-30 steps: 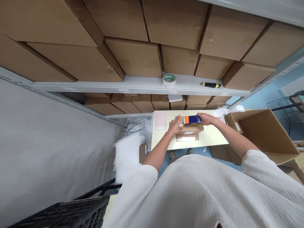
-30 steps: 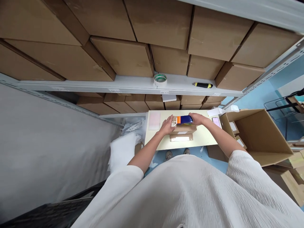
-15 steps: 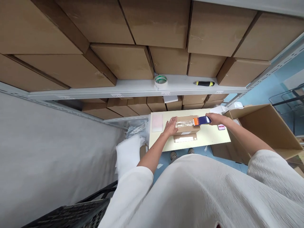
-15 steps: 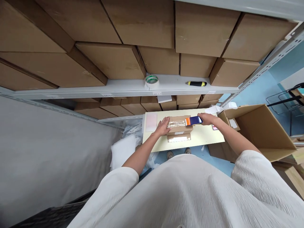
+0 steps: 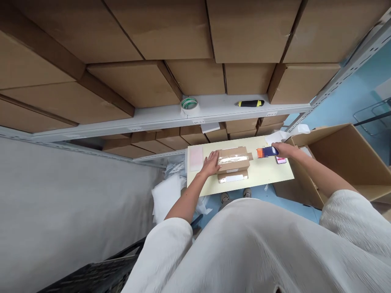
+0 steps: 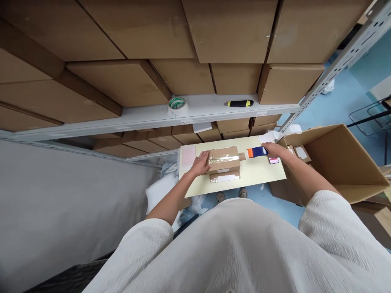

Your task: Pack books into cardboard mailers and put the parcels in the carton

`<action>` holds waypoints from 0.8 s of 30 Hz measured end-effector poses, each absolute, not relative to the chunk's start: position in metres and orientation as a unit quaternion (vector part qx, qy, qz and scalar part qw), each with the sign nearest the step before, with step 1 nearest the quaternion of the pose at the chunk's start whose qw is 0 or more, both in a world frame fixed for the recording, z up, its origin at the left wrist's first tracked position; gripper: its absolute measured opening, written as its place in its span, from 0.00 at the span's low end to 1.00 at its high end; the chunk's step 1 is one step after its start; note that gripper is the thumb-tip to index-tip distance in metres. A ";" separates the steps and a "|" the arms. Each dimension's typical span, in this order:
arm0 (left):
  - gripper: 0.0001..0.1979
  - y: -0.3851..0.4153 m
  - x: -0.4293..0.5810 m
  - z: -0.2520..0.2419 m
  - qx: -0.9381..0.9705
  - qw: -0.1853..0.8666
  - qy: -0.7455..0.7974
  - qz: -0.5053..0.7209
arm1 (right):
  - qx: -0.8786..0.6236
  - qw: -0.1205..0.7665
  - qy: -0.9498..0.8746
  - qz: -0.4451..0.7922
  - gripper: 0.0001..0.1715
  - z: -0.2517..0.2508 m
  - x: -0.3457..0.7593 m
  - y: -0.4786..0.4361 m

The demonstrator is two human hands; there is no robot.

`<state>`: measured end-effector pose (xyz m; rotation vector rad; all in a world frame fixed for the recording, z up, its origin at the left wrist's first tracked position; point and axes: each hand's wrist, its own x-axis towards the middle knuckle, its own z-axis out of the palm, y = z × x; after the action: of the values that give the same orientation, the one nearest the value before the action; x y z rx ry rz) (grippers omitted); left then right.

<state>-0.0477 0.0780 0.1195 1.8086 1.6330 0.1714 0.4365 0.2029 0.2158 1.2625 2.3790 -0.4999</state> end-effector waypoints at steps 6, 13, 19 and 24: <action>0.50 0.076 -0.044 0.118 0.674 0.336 0.654 0.064 | 0.490 0.210 0.825 -0.189 0.29 0.186 0.399 0.196; 0.53 0.078 -0.041 0.119 0.675 0.350 0.642 0.102 | 0.498 0.201 0.824 -0.179 0.36 0.174 0.345 0.191; 0.53 0.078 -0.040 0.119 0.667 0.355 0.644 0.116 | 0.509 0.226 0.825 -0.098 0.37 0.175 0.318 0.176; 0.53 0.078 -0.040 0.117 0.662 0.359 0.647 0.120 | 0.535 0.215 0.815 -0.061 0.37 0.164 0.299 0.150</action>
<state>-0.0400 0.0782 0.1171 1.7067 1.6702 0.3108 0.2985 0.1502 0.1639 1.4829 2.2602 -0.1705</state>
